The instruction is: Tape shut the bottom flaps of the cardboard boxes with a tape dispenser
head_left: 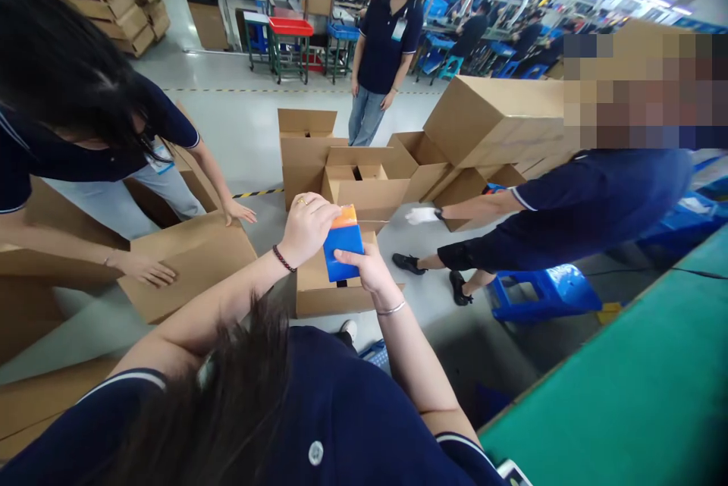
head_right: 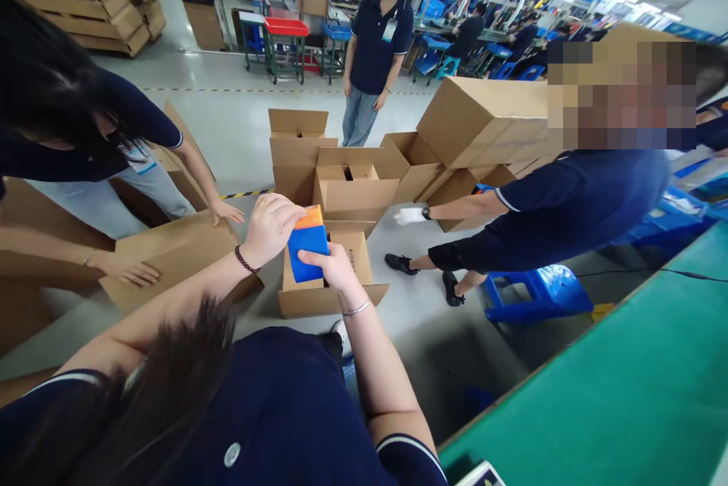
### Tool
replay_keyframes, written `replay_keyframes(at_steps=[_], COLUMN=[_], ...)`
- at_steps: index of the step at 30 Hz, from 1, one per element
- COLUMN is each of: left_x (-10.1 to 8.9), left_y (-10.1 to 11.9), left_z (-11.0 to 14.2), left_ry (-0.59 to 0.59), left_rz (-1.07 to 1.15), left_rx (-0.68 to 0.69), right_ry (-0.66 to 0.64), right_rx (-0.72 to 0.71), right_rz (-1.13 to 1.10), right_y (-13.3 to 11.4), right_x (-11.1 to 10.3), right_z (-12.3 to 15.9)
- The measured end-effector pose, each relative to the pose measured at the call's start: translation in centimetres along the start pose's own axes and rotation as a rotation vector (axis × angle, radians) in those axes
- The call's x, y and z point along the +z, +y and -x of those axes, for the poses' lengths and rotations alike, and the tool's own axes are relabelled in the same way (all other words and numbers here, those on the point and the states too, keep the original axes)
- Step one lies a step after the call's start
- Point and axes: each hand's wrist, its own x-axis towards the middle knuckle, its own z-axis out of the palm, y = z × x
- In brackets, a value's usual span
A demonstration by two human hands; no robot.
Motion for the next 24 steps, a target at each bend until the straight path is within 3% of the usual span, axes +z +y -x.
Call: replay_keyframes(at_steps=[4, 7, 9, 11, 13, 15, 17, 20, 24], left_x=[-0.2, -1.0, -1.4, -1.6, -1.5, -1.3, -1.0, -0.6, -0.2], left_y=[0.2, 1.3, 2.1, 2.5, 2.4, 2.2, 2.1, 2.3, 3.0], left_z=[0.3, 0.4, 0.2, 0.0, -0.3, -0.4, -0.4, -0.1, 0.2], left_ry=[0.108, 0.139, 0.126, 0.061, -0.071, -0.176, -0.227, -0.213, -0.196], left_rz=[0.041, 0.201, 0.404, 0.709, 1.05, 1.31, 1.44, 1.502, 1.511], left_rx=[0.02, -0.027, -0.207, -0.476, -0.71, -0.856, -0.972, -1.08, -1.079], right_ry=[-0.015, 0.162, 0.351, 0.446, 0.442, 0.429, 0.454, 0.512, 0.55], right_rx=[0.024, 0.002, -0.037, -0.066, -0.098, -0.155, -0.21, -0.234, -0.258], right_rz=[-0.084, -0.236, -0.273, -0.257, -0.256, -0.26, -0.265, -0.282, -0.27], right_y=[-0.2, -0.3, -0.4, -0.5, -0.5, -0.6, -0.6, -0.5, 0.2], right_x=[0.3, -1.1, -3.0, -5.0, -6.4, -6.8, -6.6, -6.0, -6.1], right_z=[-0.7, -1.7, -2.1, -2.1, -1.5, -0.8, -0.1, 0.7, 1.9])
